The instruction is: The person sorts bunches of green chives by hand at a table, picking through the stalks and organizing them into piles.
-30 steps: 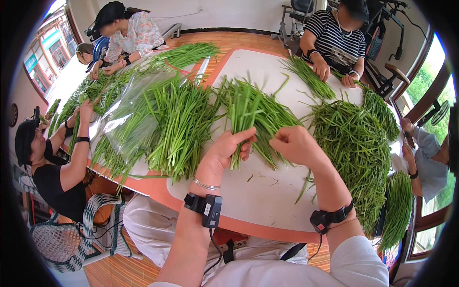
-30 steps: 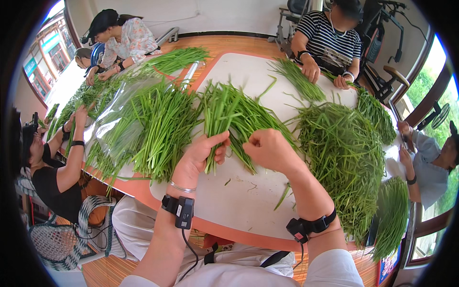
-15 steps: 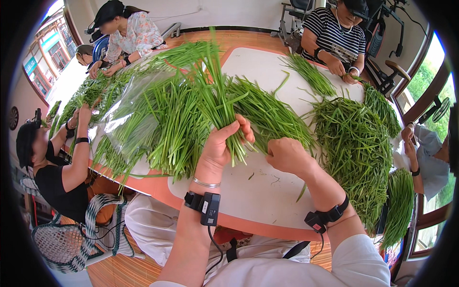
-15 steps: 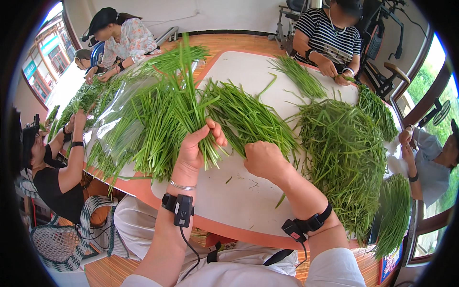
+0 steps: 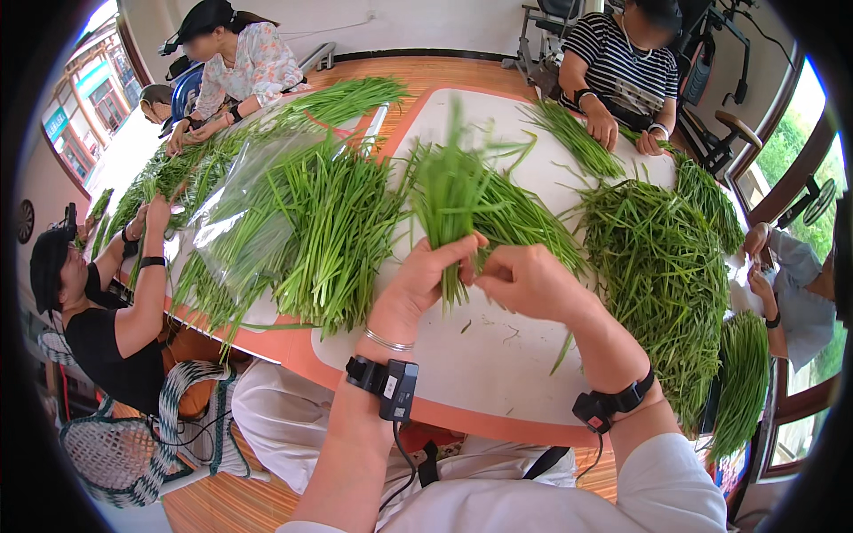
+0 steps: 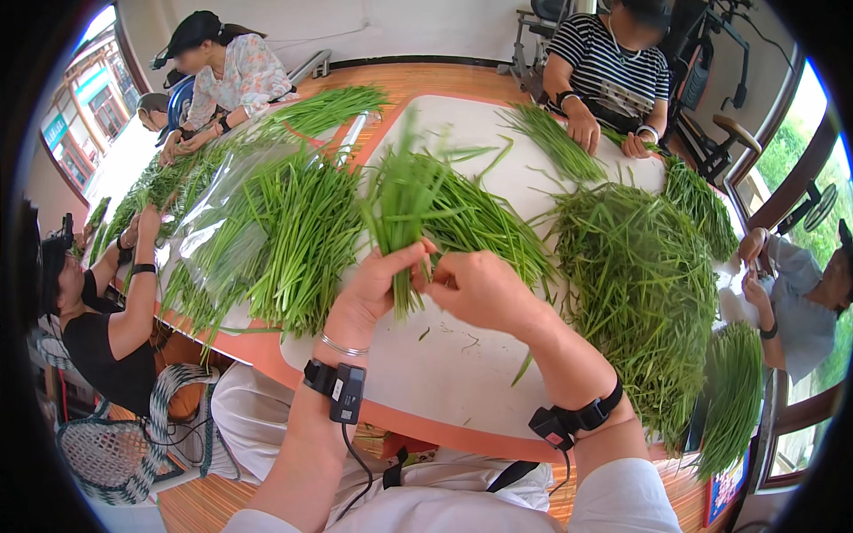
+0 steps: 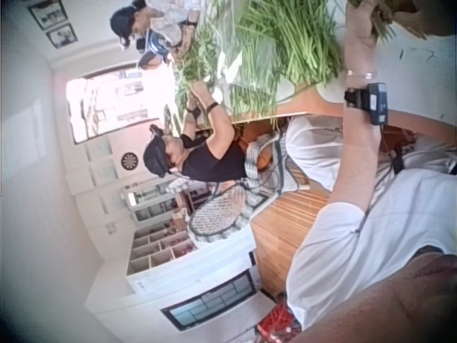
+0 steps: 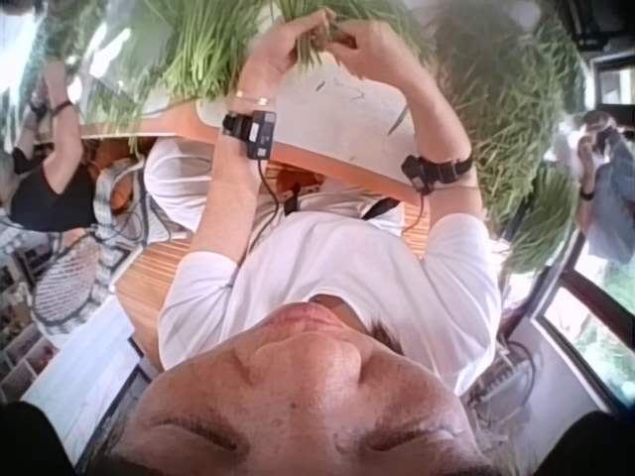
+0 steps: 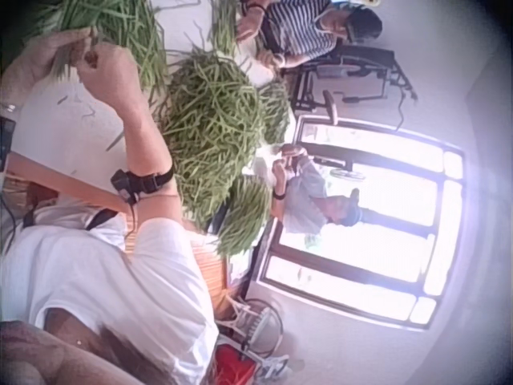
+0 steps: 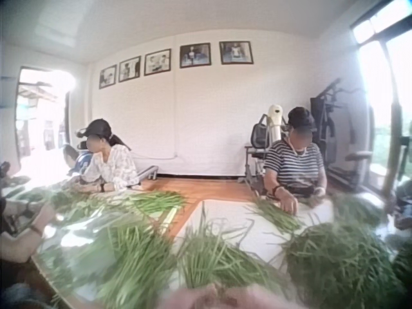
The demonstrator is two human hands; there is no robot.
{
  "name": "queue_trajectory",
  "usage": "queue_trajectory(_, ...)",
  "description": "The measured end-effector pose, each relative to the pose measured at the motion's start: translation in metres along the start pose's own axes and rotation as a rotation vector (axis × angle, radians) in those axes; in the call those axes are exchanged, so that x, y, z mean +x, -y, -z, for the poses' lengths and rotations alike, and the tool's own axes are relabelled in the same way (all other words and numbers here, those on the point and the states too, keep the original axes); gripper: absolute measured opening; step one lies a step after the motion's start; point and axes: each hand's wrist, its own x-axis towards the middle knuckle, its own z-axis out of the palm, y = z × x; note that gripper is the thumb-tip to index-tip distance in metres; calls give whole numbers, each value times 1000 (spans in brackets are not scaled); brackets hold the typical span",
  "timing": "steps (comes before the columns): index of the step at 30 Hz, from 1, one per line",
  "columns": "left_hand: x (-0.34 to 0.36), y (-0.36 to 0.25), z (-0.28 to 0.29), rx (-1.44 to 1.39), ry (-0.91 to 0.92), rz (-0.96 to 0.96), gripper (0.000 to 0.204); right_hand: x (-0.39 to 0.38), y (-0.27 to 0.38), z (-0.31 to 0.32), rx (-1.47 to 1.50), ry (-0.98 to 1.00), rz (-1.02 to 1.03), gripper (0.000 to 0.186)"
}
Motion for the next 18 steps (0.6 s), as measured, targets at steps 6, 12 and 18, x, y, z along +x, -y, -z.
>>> queue_trajectory(6,5,-4,16,-326,-177,-300,11,10,-22,13,-220,-277,-168,22)
queue_trajectory(12,8,4,8,-215,-114,-149,14,15,-36,0,-473,-193,-276,24)
queue_trajectory(18,9,9,11,-114,-74,-19,15,14,-43,-6,-538,-312,-217,22)
